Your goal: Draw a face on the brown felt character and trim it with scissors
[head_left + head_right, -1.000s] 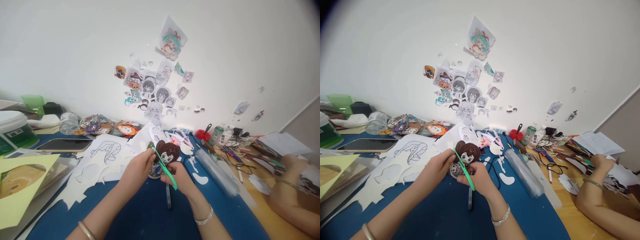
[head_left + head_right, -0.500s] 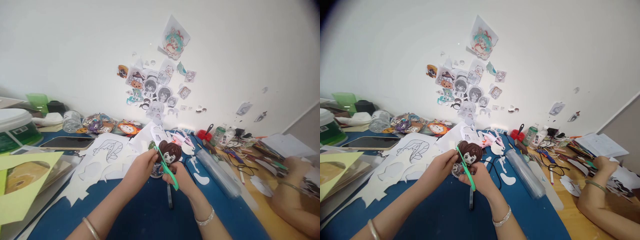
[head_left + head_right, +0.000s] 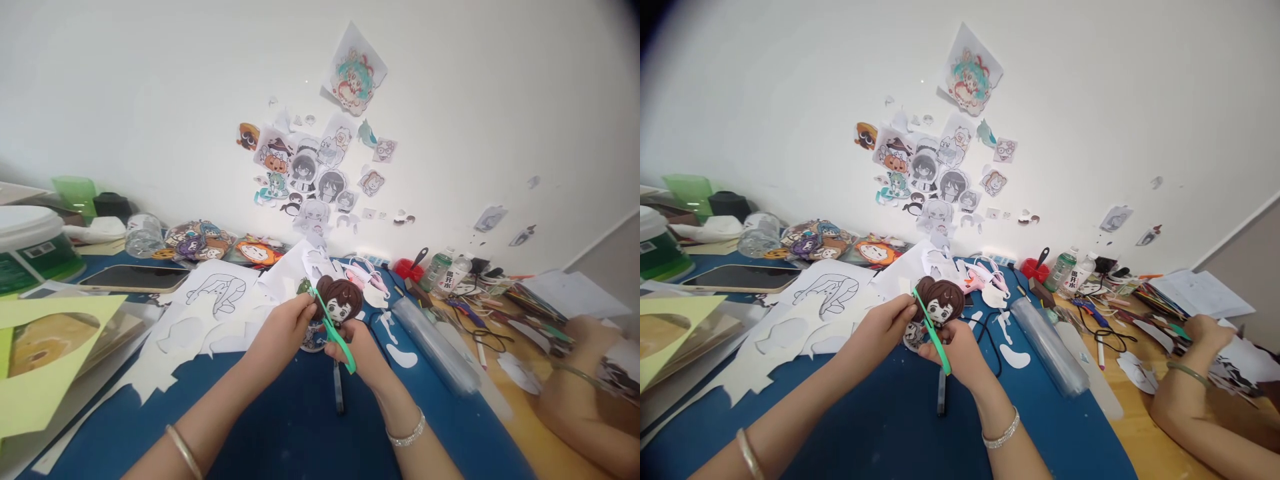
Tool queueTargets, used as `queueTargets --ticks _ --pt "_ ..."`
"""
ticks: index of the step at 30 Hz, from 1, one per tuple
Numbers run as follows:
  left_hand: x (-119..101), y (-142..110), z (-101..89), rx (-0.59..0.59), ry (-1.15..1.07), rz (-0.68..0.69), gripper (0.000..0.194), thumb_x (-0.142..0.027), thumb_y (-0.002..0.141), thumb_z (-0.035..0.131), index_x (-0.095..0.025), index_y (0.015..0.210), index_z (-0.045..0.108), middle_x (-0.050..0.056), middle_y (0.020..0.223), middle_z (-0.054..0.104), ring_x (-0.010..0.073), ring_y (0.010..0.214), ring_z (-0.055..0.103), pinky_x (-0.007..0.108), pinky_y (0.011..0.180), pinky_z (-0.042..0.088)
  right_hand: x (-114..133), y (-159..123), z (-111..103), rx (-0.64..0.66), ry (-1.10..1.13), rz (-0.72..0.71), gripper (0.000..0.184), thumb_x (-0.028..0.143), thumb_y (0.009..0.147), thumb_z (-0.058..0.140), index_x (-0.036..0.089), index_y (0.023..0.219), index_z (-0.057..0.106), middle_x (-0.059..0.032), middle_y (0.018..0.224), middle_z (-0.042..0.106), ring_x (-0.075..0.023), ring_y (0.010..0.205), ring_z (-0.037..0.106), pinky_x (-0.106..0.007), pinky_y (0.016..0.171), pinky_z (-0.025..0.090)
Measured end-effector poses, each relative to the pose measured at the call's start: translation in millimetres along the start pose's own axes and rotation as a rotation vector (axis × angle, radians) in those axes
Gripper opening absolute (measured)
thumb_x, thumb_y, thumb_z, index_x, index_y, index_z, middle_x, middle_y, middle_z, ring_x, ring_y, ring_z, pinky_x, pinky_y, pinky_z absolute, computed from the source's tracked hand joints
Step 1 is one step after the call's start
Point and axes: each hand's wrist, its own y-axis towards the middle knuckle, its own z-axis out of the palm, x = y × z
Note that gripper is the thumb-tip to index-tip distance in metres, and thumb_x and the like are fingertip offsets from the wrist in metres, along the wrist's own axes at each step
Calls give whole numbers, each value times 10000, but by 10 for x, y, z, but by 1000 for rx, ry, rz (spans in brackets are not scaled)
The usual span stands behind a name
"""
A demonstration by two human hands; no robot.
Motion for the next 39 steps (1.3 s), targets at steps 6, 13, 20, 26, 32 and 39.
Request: queueTargets --ticks 6,13,20,26,32,39 --pt "-5 -7 15 -26 -19 -9 225 -326 867 318 -240 660 331 -45 622 423 154 599 403 265 564 301 -17 3 6 -4 34 20 540 518 506 795 121 830 625 -4 644 553 -106 548 437 -223 488 368" --pt "-26 -34 63 -62 -35 -2 228 -342 883 289 -244 682 335 -43 638 403 157 615 387 276 589 304 -17 -24 65 60 100 -35 636 694 605 657 108 839 574 47 478 437 -87 441 376 -230 459 286" --pt "-35 -44 65 -72 -75 -16 224 -338 881 313 -242 681 345 -49 627 404 153 609 391 277 589 299 12 -43 41 127 118 -45 637 704 633 635 115 864 560 35 511 460 -100 473 398 -241 499 297" --pt "4 -19 20 -136 -185 -79 243 -380 895 306 -254 688 330 -83 496 375 146 494 418 273 538 318 46 -53 -15 137 -74 -84 539 583 635 709 132 914 616 7 648 499 -125 588 443 -249 571 363" --pt "88 38 -27 -213 -278 -108 253 -390 899 267 -260 688 312 -85 490 418 148 471 459 280 526 353 201 -144 -234 315 -274 -65 242 264 653 733 166 852 638 -1 711 565 -145 642 502 -249 604 419" --pt "45 23 -63 -59 -286 -96 266 -372 889 317 -253 653 348 -83 464 444 146 479 457 283 551 358 11 -21 -340 -332 95 -209 284 379 758 625 169 939 566 -15 670 581 -125 563 464 -225 496 368"
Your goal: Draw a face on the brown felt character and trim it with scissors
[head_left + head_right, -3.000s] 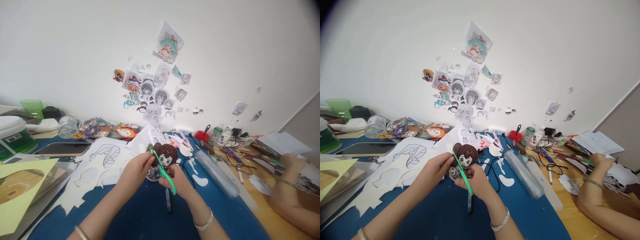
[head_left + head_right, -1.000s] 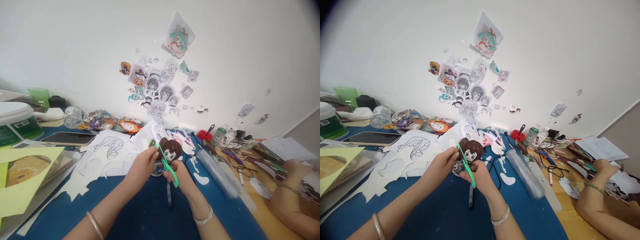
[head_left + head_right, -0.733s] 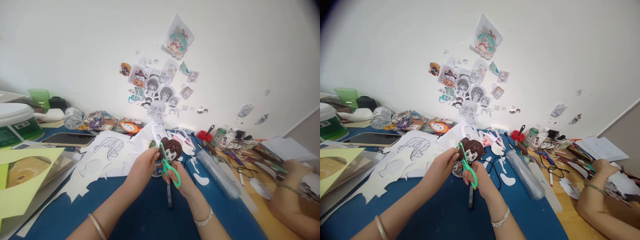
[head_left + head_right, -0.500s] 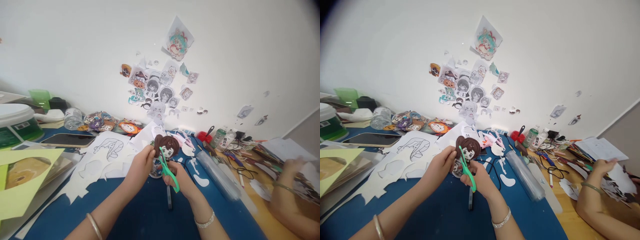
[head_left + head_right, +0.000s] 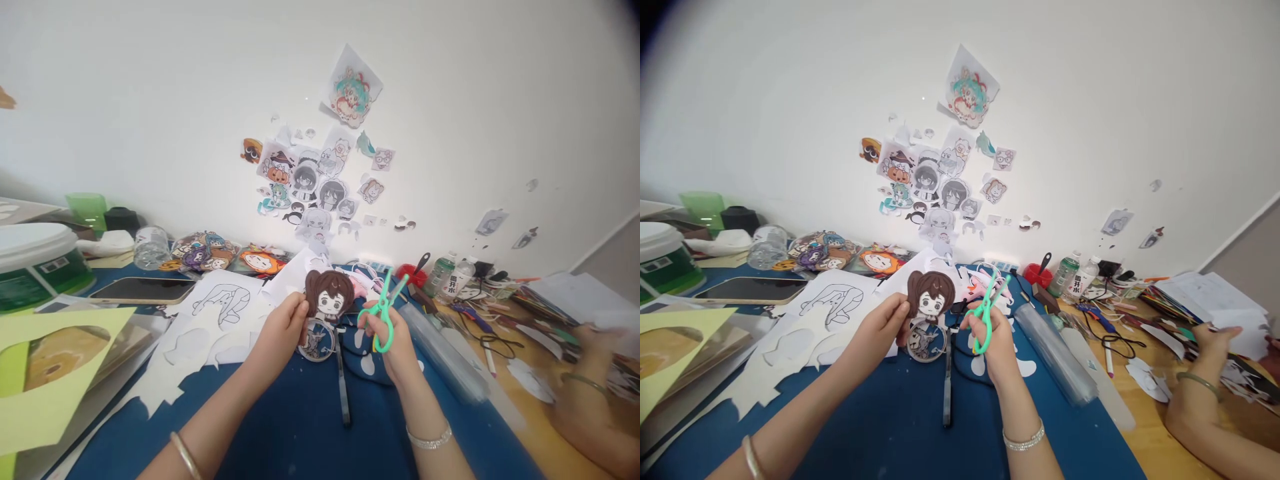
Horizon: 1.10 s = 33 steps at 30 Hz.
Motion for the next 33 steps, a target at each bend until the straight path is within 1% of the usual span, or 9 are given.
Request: queueTargets --ticks 2,6,10,12,16,18,20,26,33 --pt "-14 -21 24 62 4 1 270 -370 882 348 -247 642 362 -82 458 454 142 485 455 280 560 353 -45 14 28 -65 34 -4 337 399 746 628 175 984 546 -9 700 575 -114 554 446 -224 493 366" --pt "-18 -44 94 132 -27 -24 248 -372 866 382 -241 656 404 -84 446 449 137 476 445 276 544 345 -63 -5 80 -100 88 33 389 364 648 729 167 942 568 29 625 504 -107 540 449 -210 468 359" --pt "-17 -42 168 183 -156 -58 295 -460 861 353 -233 679 402 -71 495 484 127 461 478 279 517 397 -76 -17 134 -143 160 77 372 397 660 708 166 899 542 52 577 461 -87 466 425 -200 419 340" --pt "-11 -39 210 211 -225 -63 298 -503 817 431 -221 721 432 -66 532 504 123 467 497 277 503 418 -87 -16 166 -165 196 89 372 412 666 695 169 893 529 59 569 446 -77 442 401 -201 414 339" --pt "31 -45 297 218 -323 -51 409 -437 669 662 -184 952 510 -10 723 591 157 628 567 279 537 465 -111 -28 227 -204 245 89 363 406 678 689 177 905 522 55 593 446 -80 465 409 -202 430 344" --pt "52 -55 329 223 -355 -32 501 -385 630 712 -186 1042 507 36 877 632 197 793 600 303 638 498 -120 -39 251 -233 262 82 358 400 684 686 179 908 514 54 606 444 -82 482 416 -199 438 345" --pt "61 -66 347 228 -360 -16 534 -329 604 741 -191 1068 515 45 939 642 211 874 597 321 725 498 -122 -48 268 -257 276 76 364 396 686 685 182 917 504 54 619 447 -78 484 408 -196 438 342" --pt "34 -68 324 160 -302 -35 235 -349 673 658 -181 790 543 -58 583 528 118 523 506 260 513 432 -102 -59 289 -272 320 72 382 396 691 699 190 927 481 76 580 410 -62 443 363 -190 411 323" --pt "-45 -107 307 91 -238 -48 218 -402 740 576 -193 711 521 -53 484 539 125 499 504 256 524 404 -101 -64 311 -295 370 63 386 369 674 726 194 914 480 81 587 422 -52 446 371 -182 411 341"
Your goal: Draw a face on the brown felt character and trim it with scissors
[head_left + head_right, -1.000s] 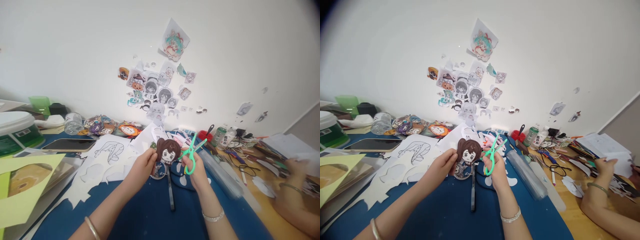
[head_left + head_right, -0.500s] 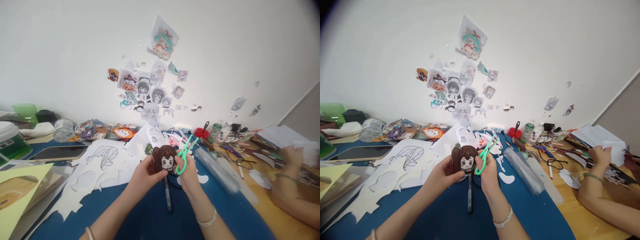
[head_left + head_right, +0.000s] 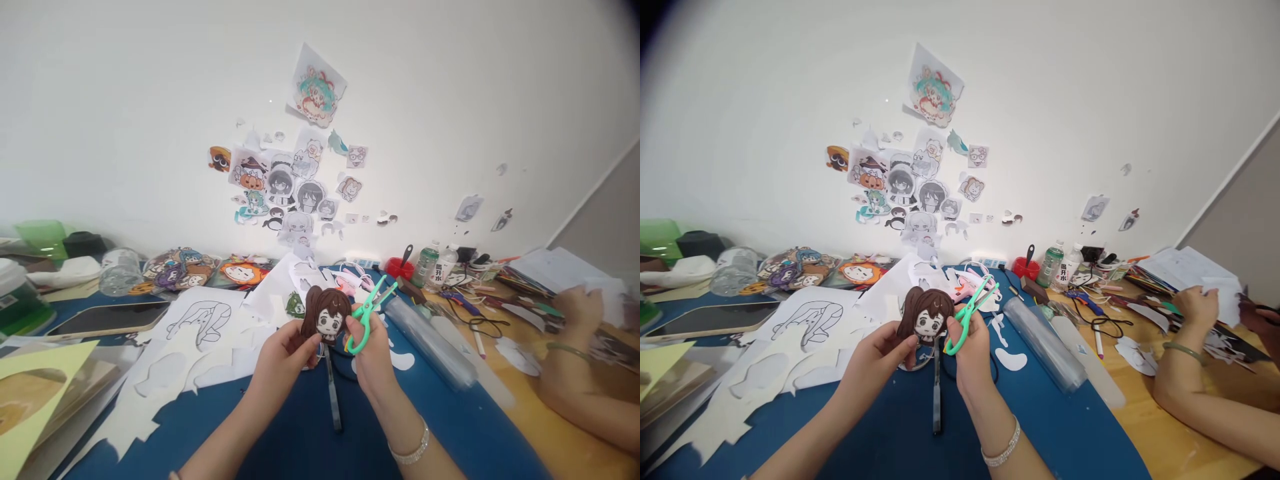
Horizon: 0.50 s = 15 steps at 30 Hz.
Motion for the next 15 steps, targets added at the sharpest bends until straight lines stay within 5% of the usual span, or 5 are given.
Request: queueTargets --ticks 15 --pt "45 12 -7 -47 176 53 206 -402 761 517 -200 725 530 -39 515 545 150 524 521 267 536 412 16 -16 23 -20 48 42 305 298 645 719 184 833 509 94 541 407 -43 427 358 -169 398 331"
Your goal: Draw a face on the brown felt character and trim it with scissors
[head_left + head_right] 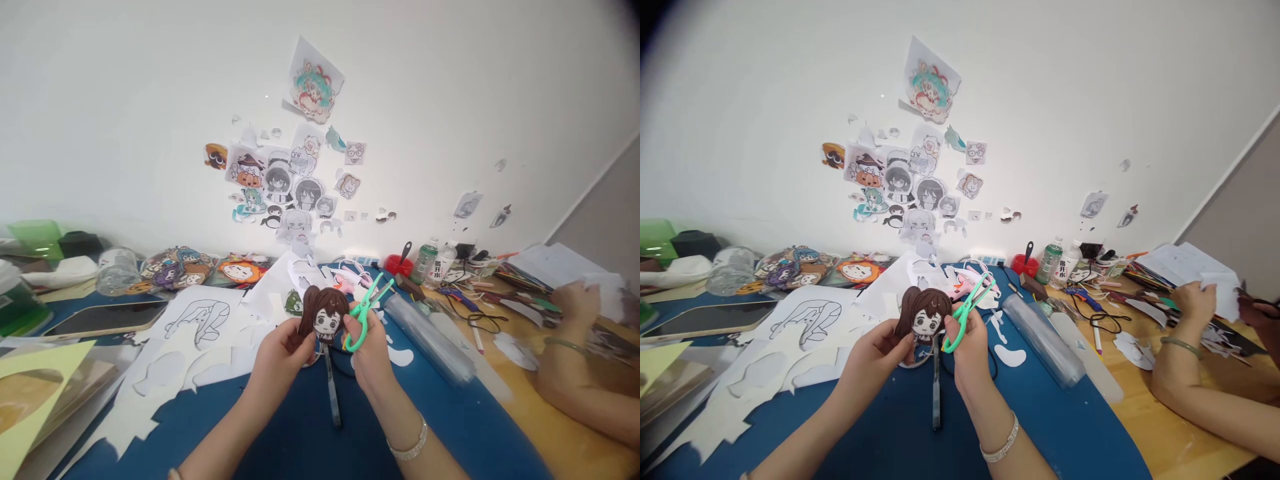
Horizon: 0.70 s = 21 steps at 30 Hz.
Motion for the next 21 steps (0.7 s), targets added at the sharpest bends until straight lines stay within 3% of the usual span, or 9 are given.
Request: queueTargets --ticks 5,12,21 --pt "22 -17 -16 -98 122 44 206 -392 746 530 -193 759 580 -8 600 561 167 580 512 281 558 394 -24 -5 7 -5 47 58 309 305 641 716 178 840 516 88 564 403 -43 438 356 -172 404 338" --pt "67 -105 86 -220 113 51 241 -427 785 500 -206 835 583 3 656 619 176 616 582 276 592 451 -70 -5 57 -25 109 184 362 283 569 748 179 813 503 99 534 404 -44 414 355 -170 391 317" --pt "110 -114 136 -258 91 82 182 -377 812 482 -215 773 556 -16 605 600 150 580 585 239 557 453 -173 2 49 -2 170 315 346 289 579 741 172 825 528 51 597 534 -54 420 400 -171 383 302"
